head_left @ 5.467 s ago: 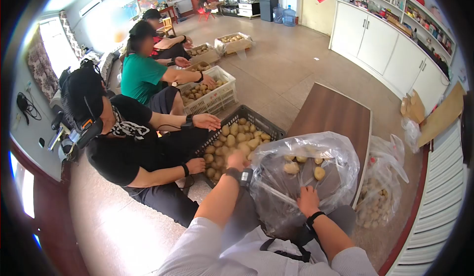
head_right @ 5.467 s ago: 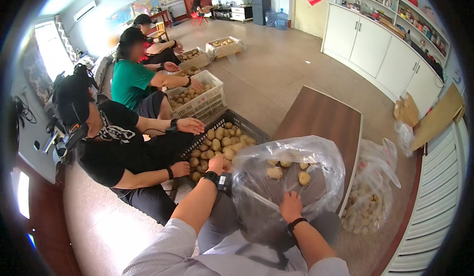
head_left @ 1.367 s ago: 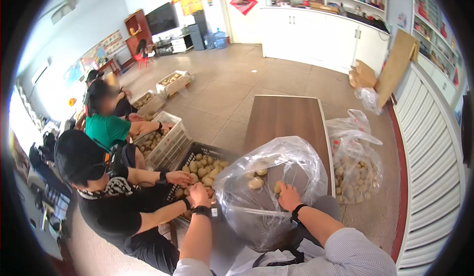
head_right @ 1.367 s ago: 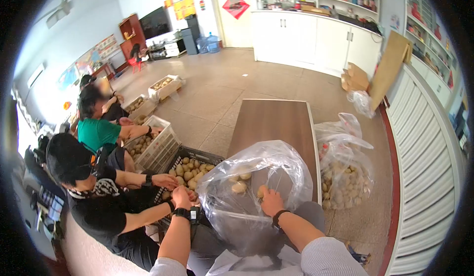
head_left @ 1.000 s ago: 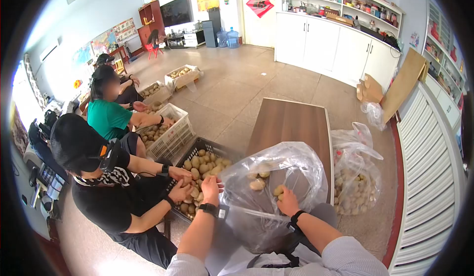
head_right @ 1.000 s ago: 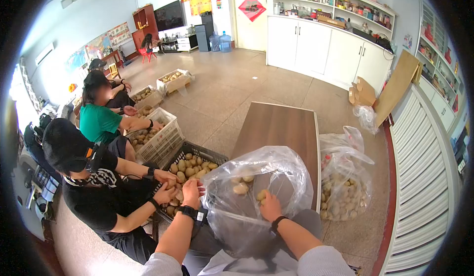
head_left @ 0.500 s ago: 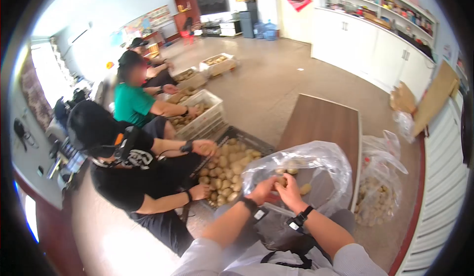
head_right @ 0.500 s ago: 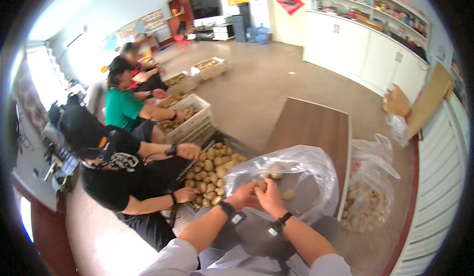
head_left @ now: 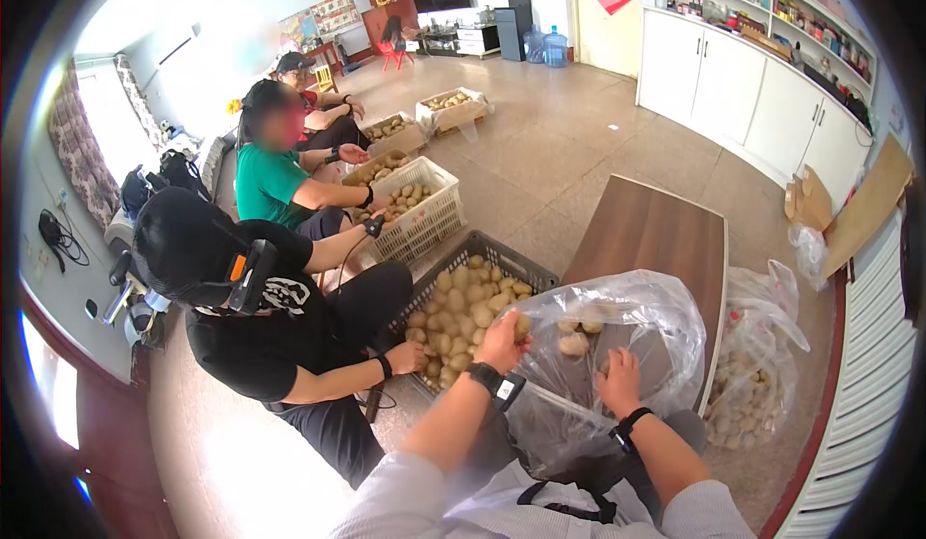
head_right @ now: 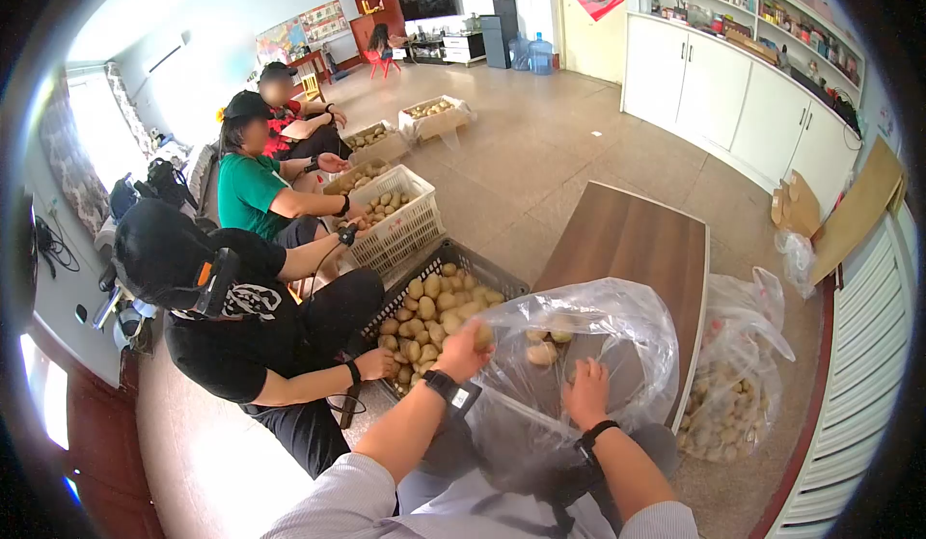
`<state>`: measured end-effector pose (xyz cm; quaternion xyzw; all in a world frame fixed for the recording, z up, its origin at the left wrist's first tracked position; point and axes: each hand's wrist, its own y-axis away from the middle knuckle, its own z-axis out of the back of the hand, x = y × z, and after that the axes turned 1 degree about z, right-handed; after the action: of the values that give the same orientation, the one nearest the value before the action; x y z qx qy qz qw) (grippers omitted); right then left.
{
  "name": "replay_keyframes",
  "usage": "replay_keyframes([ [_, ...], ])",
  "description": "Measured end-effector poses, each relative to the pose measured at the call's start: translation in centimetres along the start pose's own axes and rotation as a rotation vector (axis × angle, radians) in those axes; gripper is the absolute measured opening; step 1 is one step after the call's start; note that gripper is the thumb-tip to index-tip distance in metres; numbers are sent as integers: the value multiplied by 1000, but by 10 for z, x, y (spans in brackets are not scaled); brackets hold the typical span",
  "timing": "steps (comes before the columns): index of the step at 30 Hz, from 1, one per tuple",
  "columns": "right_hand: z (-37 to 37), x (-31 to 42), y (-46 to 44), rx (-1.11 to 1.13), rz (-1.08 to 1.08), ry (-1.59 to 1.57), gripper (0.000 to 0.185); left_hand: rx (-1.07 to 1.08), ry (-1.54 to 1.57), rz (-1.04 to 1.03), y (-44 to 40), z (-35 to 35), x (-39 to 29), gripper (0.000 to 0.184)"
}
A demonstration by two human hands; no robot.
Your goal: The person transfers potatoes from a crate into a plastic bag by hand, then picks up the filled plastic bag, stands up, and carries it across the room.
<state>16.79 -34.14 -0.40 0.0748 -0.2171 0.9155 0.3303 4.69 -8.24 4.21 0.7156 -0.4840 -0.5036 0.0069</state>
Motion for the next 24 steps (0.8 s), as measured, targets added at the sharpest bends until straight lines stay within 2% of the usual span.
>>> replay_keyframes([
  [3,-5,-13,10,137,-80,-73,56,-80,40,-21,-2,10,-11,36],
  [5,-7,-18,12,161,-78,-69,55,-138,0,-125,-3,19,-16,38],
  [9,0,-18,12,193,-41,-78,53,-266,90,-118,-34,58,-16,43],
  [10,2,-17,10,193,-42,-78,53,-280,-184,-212,-36,70,-18,46],
  [11,4,-14,9,204,-55,-86,53,-280,-184,-211,-40,79,-20,46],
  [13,4,-14,11,219,-69,-93,52,-322,7,-71,-40,92,-27,48],
  [14,5,-14,11,204,-66,-101,50,-271,-490,-369,-94,143,4,48],
  [15,5,-13,11,189,-62,-108,48,-372,-961,-699,-142,190,33,47],
  [16,2,-14,9,193,-62,-106,48,-412,-949,-553,-130,179,21,46],
  [19,-15,-24,17,87,-8,-102,40,-390,-1879,-320,-67,132,-20,36],
  [20,-22,-27,18,22,27,-98,37,-385,-1839,-383,-64,143,-16,30],
  [23,0,-11,28,150,-55,-107,33,-393,-1716,-357,-52,134,-14,18],
  [24,2,-10,24,162,-45,-99,32,-409,-1720,-450,-89,159,4,18],
])
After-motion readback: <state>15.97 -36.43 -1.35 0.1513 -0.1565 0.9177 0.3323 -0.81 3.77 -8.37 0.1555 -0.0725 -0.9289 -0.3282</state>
